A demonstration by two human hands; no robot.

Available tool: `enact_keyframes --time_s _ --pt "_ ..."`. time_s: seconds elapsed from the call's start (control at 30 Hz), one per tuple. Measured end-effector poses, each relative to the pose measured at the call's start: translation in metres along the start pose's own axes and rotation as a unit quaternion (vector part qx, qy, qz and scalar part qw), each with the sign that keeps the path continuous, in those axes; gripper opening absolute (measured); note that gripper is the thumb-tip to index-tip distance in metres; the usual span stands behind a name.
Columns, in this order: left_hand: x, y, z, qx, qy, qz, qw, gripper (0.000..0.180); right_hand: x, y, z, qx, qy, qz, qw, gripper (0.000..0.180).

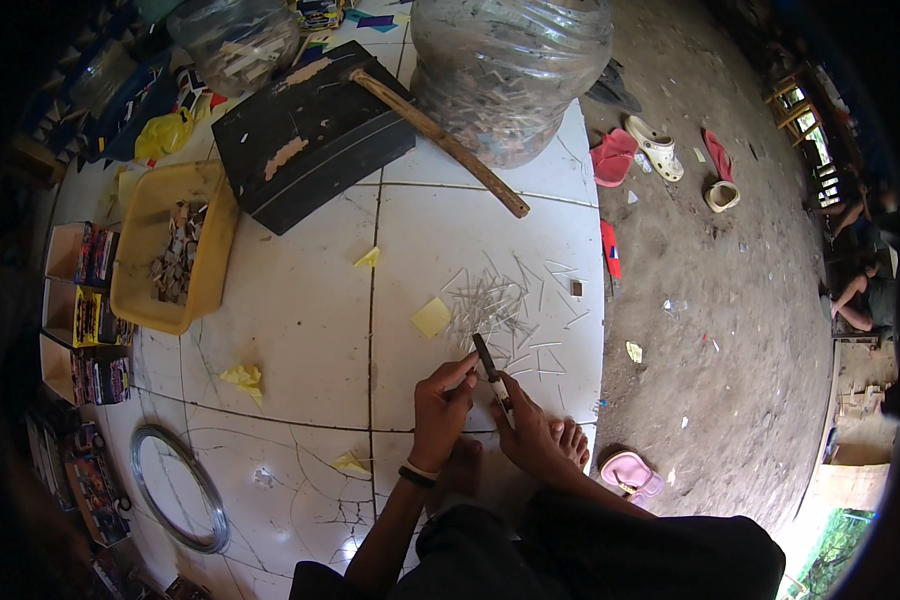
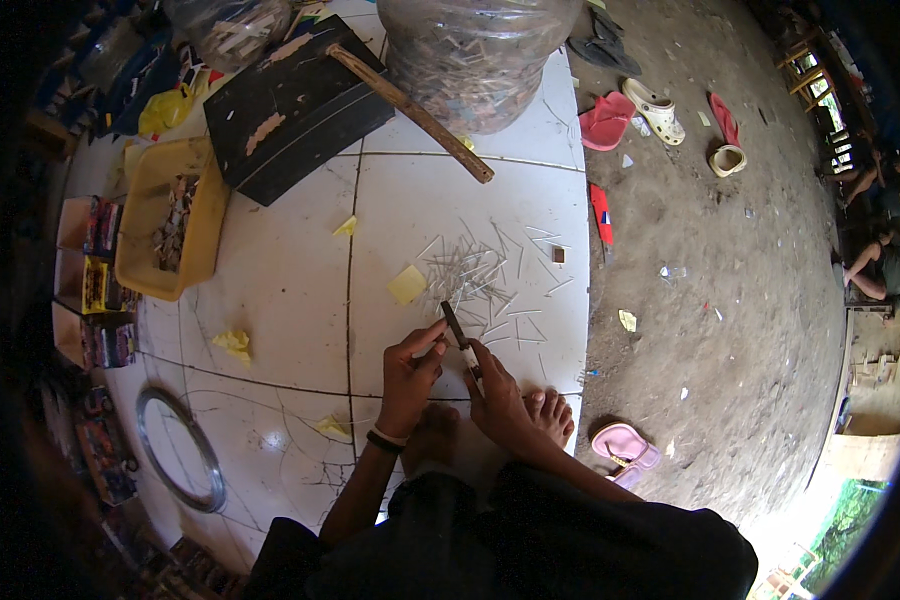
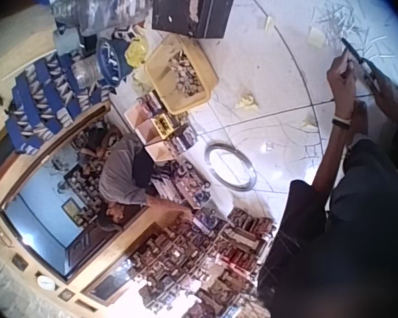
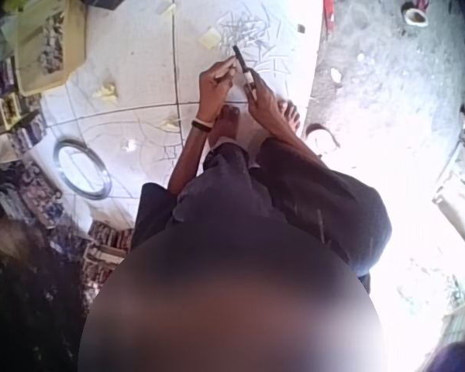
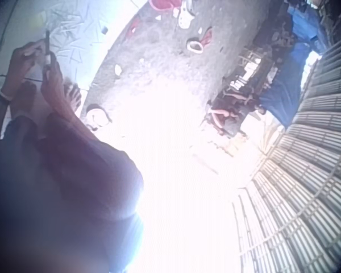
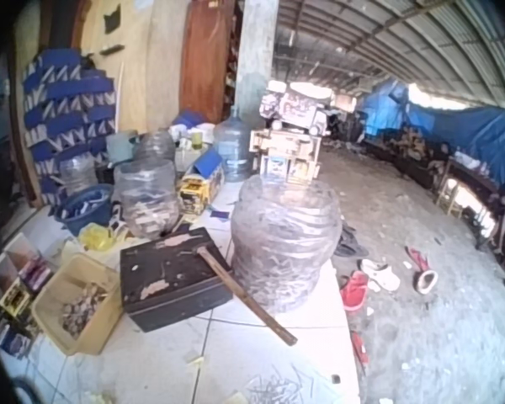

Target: The person sits on the floor and repeatedly cuts short lengths from a coil of metal wire using pliers. Cut pieces accumulate on the floor nearby.

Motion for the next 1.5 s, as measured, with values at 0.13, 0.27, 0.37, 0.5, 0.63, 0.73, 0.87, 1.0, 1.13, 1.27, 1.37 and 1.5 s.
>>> enact_keyframes --time_s 0.13,0.27,0.37,0.5,0.63,0.73,0.87,1.0,1.13,1.27,1.37,1.5 --pt "0.0 -0.001 0.0 -0.029 -0.016 0.012 0.999 0.037 -0.004 0.005 -0.008 -0.024 0.096 0.025 0.995 0.043" --pt "-0.001 0.0 0.003 -0.037 -0.034 0.024 0.998 0.038 -0.008 0.002 -0.012 -0.117 0.092 -0.002 0.989 0.032" --pt "-0.001 0.002 0.001 -0.011 0.005 0.018 1.0 0.038 -0.004 0.008 -0.026 -0.106 0.148 0.023 0.983 0.029" --pt "0.001 0.002 0.004 -0.011 -0.024 0.016 1.0 0.037 -0.002 0.01 -0.029 -0.094 0.128 0.019 0.987 0.03" --pt "0.005 0.005 0.001 0.019 0.031 -0.008 0.999 0.036 0.0 0.01 -0.022 -0.072 0.163 0.01 0.984 0.031" --pt "0.006 0.003 -0.003 0.025 0.04 -0.032 0.998 0.037 0.005 0.005 -0.017 -0.116 0.201 -0.005 0.973 0.032" --pt "0.004 -0.002 -0.006 -0.026 -0.024 -0.04 0.999 0.038 0.014 0.0 -0.007 -0.103 0.179 0.006 0.978 0.035" --pt "0.009 -0.004 -0.009 -0.027 -0.02 -0.05 0.998 0.035 0.011 0.004 0.002 0.011 0.127 0.025 0.992 0.037" --pt "0.014 -0.005 -0.005 -0.047 -0.03 -0.062 0.997 0.033 0.006 0.006 0.002 0.01 0.096 0.024 0.995 0.038" --pt "0.013 -0.005 -0.003 -0.06 -0.045 -0.06 0.995 0.03 0.003 0.005 0.001 -0.021 0.091 0.013 0.996 0.038" --pt "0.016 0.001 -0.005 -0.025 -0.05 -0.052 0.997 0.027 0.001 0.004 -0.004 -0.046 0.13 -0.013 0.99 0.034" --pt "0.029 0.021 -0.021 0.056 0.063 0.01 0.996 0.027 0.004 -0.001 -0.007 -0.05 0.15 -0.096 0.983 0.033"
Point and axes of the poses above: each hand's wrist, its own x-axis towards the middle knuckle, its own y-axis out of the palm, z = x × y, the point moved 5 cm from there along x, towards the middle knuckle, and after that the axes turned 11 degrees about -z, right-handed, at the moved point
